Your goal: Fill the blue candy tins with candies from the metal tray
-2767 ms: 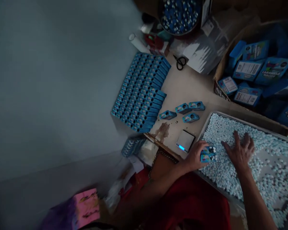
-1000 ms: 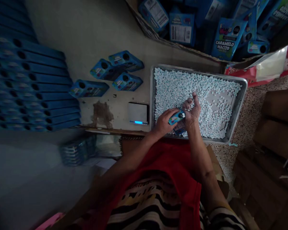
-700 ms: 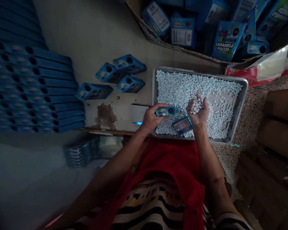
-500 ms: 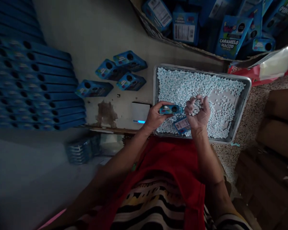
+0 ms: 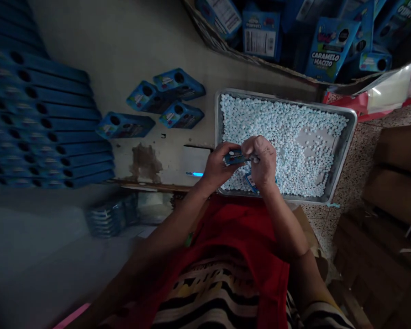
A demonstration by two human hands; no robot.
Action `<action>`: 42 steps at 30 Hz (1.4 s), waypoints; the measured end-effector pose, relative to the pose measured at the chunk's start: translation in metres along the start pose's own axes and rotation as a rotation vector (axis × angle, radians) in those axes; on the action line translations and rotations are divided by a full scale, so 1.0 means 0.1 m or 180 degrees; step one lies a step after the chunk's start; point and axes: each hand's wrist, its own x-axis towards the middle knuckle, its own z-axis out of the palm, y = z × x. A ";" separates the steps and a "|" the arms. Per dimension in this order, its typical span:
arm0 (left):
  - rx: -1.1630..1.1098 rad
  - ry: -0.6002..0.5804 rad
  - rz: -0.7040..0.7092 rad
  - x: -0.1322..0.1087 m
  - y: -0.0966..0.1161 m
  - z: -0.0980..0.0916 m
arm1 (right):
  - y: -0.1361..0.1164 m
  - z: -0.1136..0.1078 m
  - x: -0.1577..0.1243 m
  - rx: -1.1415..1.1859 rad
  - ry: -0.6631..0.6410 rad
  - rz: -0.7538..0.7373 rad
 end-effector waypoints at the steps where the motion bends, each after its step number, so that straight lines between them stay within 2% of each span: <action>1: 0.0145 0.0022 0.0042 0.00 0.02 -0.01 | 0.02 -0.01 0.01 0.0016 0.0058 -0.0039; 3: 0.0422 0.0094 0.0156 0.01 0.06 -0.01 | 0.07 -0.09 0.07 0.0264 0.0281 0.0050; 7: 0.0783 0.0194 0.0455 0.02 0.10 0.01 | 0.15 -0.44 0.26 0.0892 0.0750 0.0780; 10: 0.0690 0.0266 0.0357 0.02 0.06 0.01 | 0.17 -0.77 0.31 0.0650 0.0901 0.1218; 13: 0.0014 0.0663 -0.0193 0.01 -0.06 -0.03 | 0.09 -1.06 0.23 -0.0637 0.0718 0.1293; 17: -0.1027 0.0876 -0.0797 -0.07 -0.22 -0.20 | -0.09 -1.39 0.05 -0.3000 -0.0047 0.0724; 19: -0.1292 0.1146 -0.0941 -0.17 -0.24 -0.31 | -0.15 -1.53 -0.06 -0.3570 -0.0231 0.0577; 21: -0.1404 0.1531 -0.0980 -0.29 -0.25 -0.43 | -0.16 -1.64 -0.20 -0.3782 -0.0123 0.0692; 23: -0.1380 0.1920 -0.0956 -0.42 -0.29 -0.56 | -0.11 -1.72 -0.37 -0.3780 0.0110 0.1009; 25: -0.1208 0.2327 -0.0956 -0.50 -0.42 -0.69 | -0.02 -1.73 -0.54 -0.3482 0.0234 0.1515; 28: -0.0822 0.3210 -0.1223 -0.49 -0.79 -0.93 | 0.16 -1.59 -0.76 -0.2662 0.0369 0.2246; 30: -0.0649 0.3726 -0.1537 -0.39 -1.07 -1.07 | 0.27 -1.45 -0.83 -0.2279 0.0562 0.2365; 31: -0.0603 0.3799 -0.1674 -0.33 -1.18 -1.12 | 0.33 -1.39 -0.83 -0.2226 0.0647 0.2308; 33: -0.0310 0.3732 -0.1853 -0.24 -1.29 -1.14 | 0.41 -1.30 -0.81 -0.2254 0.0769 0.2198; 34: -0.0022 0.3647 -0.1831 -0.23 -1.28 -1.11 | 0.44 -1.27 -0.80 -0.2244 0.0813 0.2166; 36: 0.0754 0.3506 -0.1610 -0.31 -1.10 -0.95 | 0.47 -1.23 -0.79 -0.2141 0.0906 0.2055; 38: 0.1247 0.3079 -0.1227 -0.47 -0.80 -0.69 | 0.47 -1.18 -0.82 -0.2086 0.0919 0.1785; 39: 0.1202 0.2583 -0.1051 -0.55 -0.64 -0.52 | 0.46 -1.15 -0.84 -0.2158 0.0905 0.1588; 42: 0.0310 0.0573 -0.0452 -0.62 -0.29 -0.04 | 0.36 -1.05 -0.87 -0.2591 0.0776 0.0917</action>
